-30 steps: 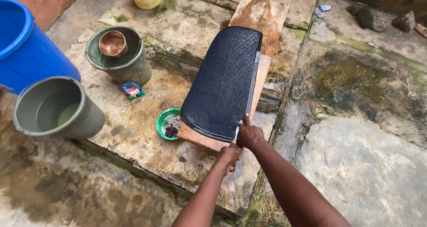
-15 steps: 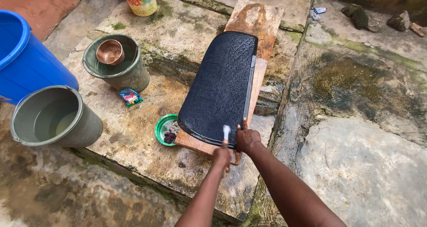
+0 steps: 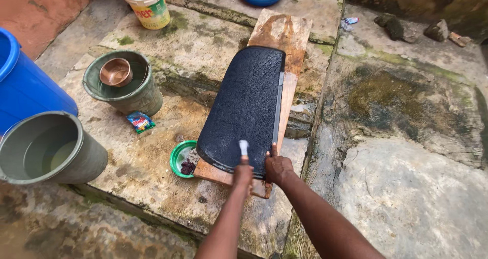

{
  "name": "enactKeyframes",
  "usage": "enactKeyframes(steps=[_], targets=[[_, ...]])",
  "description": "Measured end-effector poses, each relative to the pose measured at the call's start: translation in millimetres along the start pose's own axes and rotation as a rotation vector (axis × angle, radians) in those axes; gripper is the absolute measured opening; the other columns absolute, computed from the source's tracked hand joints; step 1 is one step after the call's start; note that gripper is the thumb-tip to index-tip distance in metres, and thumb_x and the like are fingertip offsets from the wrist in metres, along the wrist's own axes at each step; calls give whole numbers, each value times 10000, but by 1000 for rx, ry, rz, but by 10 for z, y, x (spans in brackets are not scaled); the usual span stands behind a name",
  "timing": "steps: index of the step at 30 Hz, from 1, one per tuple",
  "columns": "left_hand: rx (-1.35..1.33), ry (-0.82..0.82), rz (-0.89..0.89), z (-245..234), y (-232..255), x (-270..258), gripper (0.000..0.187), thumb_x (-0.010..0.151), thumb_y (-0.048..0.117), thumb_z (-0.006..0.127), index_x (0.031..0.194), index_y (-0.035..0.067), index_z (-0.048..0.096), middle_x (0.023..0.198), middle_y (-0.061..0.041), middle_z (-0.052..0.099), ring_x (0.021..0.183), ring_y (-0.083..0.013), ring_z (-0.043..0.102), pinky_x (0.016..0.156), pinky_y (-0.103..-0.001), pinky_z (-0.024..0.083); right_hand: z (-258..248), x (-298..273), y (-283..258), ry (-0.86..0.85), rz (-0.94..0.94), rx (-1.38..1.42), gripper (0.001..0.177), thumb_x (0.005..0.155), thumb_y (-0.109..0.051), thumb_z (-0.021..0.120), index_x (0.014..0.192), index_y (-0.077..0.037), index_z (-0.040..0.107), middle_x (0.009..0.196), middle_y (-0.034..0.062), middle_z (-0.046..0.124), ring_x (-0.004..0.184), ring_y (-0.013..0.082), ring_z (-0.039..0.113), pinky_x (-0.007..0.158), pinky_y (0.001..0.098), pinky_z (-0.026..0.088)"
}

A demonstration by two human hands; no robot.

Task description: The person cleans a small black mat by scrubbing it with a toothbrush and applying soapy water from a bowl.

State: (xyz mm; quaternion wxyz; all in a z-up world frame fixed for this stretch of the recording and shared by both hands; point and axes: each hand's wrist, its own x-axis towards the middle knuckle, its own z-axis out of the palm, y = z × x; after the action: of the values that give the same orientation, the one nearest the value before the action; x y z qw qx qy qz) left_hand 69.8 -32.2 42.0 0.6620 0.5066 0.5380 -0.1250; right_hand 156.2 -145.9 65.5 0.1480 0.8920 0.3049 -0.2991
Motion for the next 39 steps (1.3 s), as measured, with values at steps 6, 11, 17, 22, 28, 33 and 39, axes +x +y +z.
enactKeyframes(steps=[6,11,17,22,28,33,39], targets=[[-78,-41,121,-24,173,325,421,1077,398,415,1032,59,662,630,16,480,451,-102,396,378,-282,310,-154,6,28,-27,-9,-50,1065,832,-492,839,1574,42,292,1608,416,140,1044,293,743,812,375,628],[372,-138,62,278,-53,446,359,1066,365,458,1059,73,667,652,24,533,471,-105,435,392,-280,292,-4,123,0,-33,-42,-62,919,875,-563,773,1491,30,435,1594,444,142,971,276,743,750,369,627],[343,-217,24,346,-168,605,292,1086,294,447,1102,56,616,724,-20,554,510,-115,443,392,-277,346,94,246,22,48,-57,-93,665,1037,-405,596,1532,-4,403,1525,536,242,899,260,820,689,363,686],[179,-20,84,-41,376,484,440,1071,421,424,1071,45,651,681,10,519,462,-101,422,377,-286,318,-169,67,-7,13,-63,-47,816,878,-418,809,1440,75,483,1560,479,175,1093,355,714,868,407,592],[66,-148,79,-47,482,274,463,1095,467,391,1070,53,596,635,35,415,442,-93,301,369,-271,242,-194,-69,-16,4,-58,-39,893,849,-422,841,1467,85,444,1563,474,163,1096,348,714,854,379,602],[337,-162,56,209,334,510,275,1069,285,474,1120,59,623,651,23,522,459,-103,422,378,-271,340,-172,-2,-74,-64,-69,-100,597,974,-368,685,1390,45,570,1587,459,190,882,209,801,692,322,638],[238,-43,102,280,451,725,392,1076,401,449,1027,79,667,635,23,522,445,-106,417,368,-289,309,-133,63,-93,-32,-95,-174,598,977,-369,687,1391,46,570,1525,486,226,928,243,756,680,325,601]])
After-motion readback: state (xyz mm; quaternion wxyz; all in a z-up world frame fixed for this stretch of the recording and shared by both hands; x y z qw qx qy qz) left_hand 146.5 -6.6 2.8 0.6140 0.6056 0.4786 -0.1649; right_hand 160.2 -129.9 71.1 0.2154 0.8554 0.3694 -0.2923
